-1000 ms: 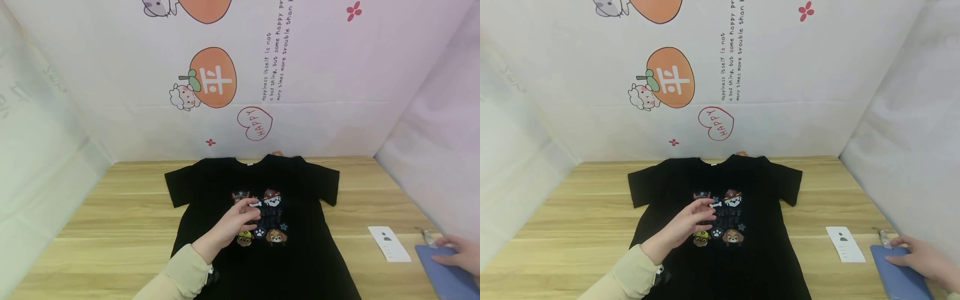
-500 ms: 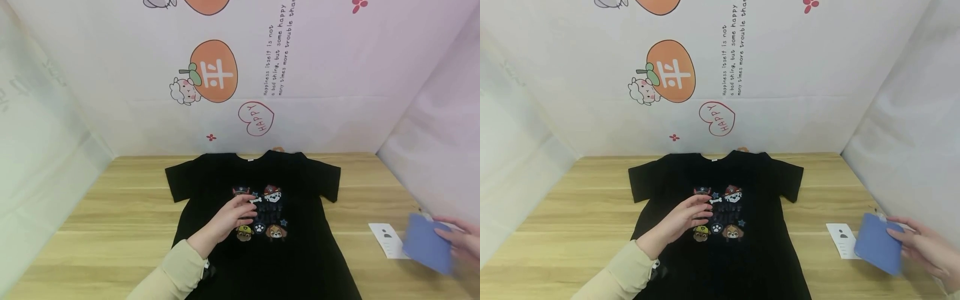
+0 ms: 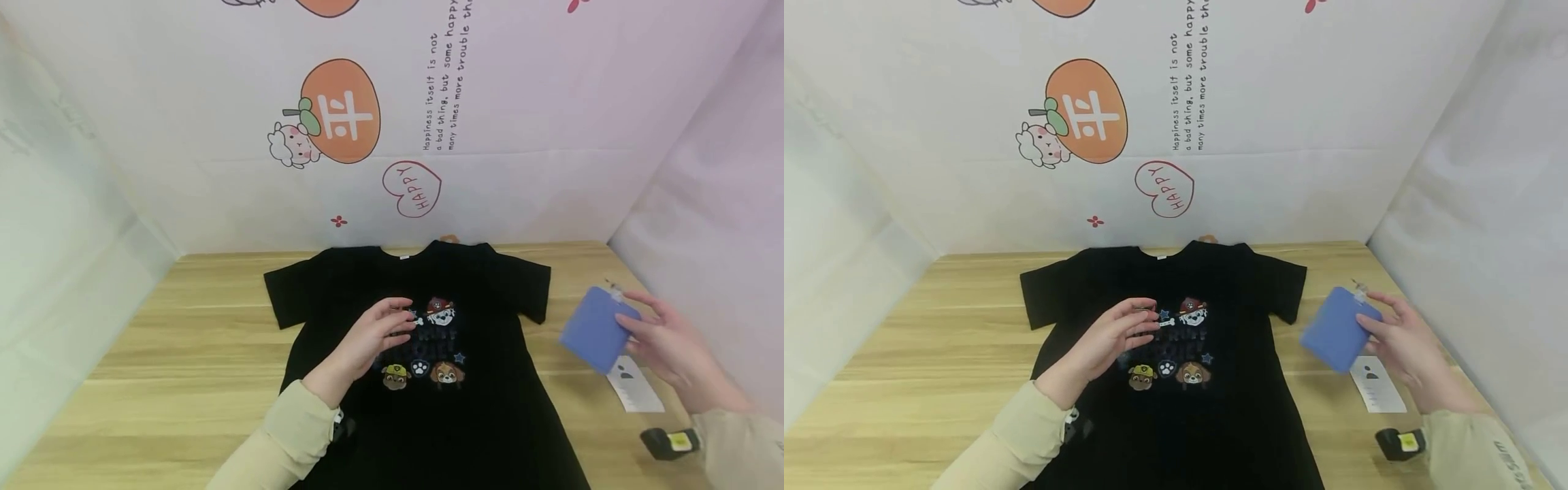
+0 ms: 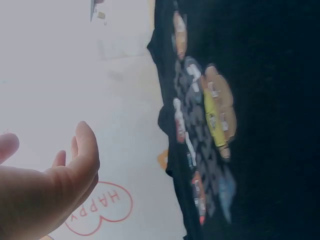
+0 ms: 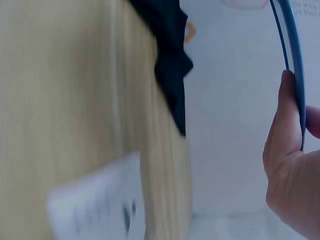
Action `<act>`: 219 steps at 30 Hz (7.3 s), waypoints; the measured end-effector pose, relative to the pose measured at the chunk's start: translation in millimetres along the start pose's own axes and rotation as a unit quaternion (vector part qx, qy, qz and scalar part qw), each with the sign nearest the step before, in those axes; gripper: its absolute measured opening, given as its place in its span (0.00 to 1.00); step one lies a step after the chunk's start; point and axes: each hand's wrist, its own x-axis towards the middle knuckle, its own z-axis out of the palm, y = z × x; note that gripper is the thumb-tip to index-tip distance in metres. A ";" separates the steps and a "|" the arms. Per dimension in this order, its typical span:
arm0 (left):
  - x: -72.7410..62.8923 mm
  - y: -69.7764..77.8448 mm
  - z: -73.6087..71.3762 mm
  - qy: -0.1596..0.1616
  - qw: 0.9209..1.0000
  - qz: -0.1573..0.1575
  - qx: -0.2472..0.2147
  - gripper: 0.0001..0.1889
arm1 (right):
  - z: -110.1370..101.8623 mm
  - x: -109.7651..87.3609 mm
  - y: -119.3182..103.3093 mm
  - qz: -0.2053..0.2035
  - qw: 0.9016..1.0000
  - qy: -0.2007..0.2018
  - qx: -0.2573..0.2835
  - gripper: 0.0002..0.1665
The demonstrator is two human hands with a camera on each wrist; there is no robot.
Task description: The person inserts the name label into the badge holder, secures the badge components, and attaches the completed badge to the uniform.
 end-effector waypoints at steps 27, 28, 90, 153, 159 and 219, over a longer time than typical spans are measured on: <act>23.9 7.4 20.6 0.034 0.999 0.011 -0.032 0.19 | 143.8 64.7 31.2 0.055 0.995 0.051 -0.072 0.13; 25.1 7.1 23.0 0.034 0.999 0.013 -0.036 0.19 | 147.3 65.4 32.6 0.054 0.995 0.051 -0.068 0.12; -8.3 -1.1 -11.1 0.042 0.983 -0.021 0.180 0.20 | 165.5 66.6 56.2 0.125 0.973 0.008 -0.194 0.25; 0.3 -9.8 -28.8 0.072 0.989 0.004 0.129 0.20 | 212.1 55.1 61.2 0.082 0.986 -0.101 -0.100 0.08; -1.4 -10.3 -21.1 0.033 0.991 -0.012 0.132 0.22 | 217.0 58.4 69.6 0.091 0.984 -0.107 -0.108 0.09; 3.2 5.6 -7.4 0.026 0.969 0.109 0.220 0.22 | 233.5 46.0 70.4 0.017 0.963 -0.216 -0.161 0.11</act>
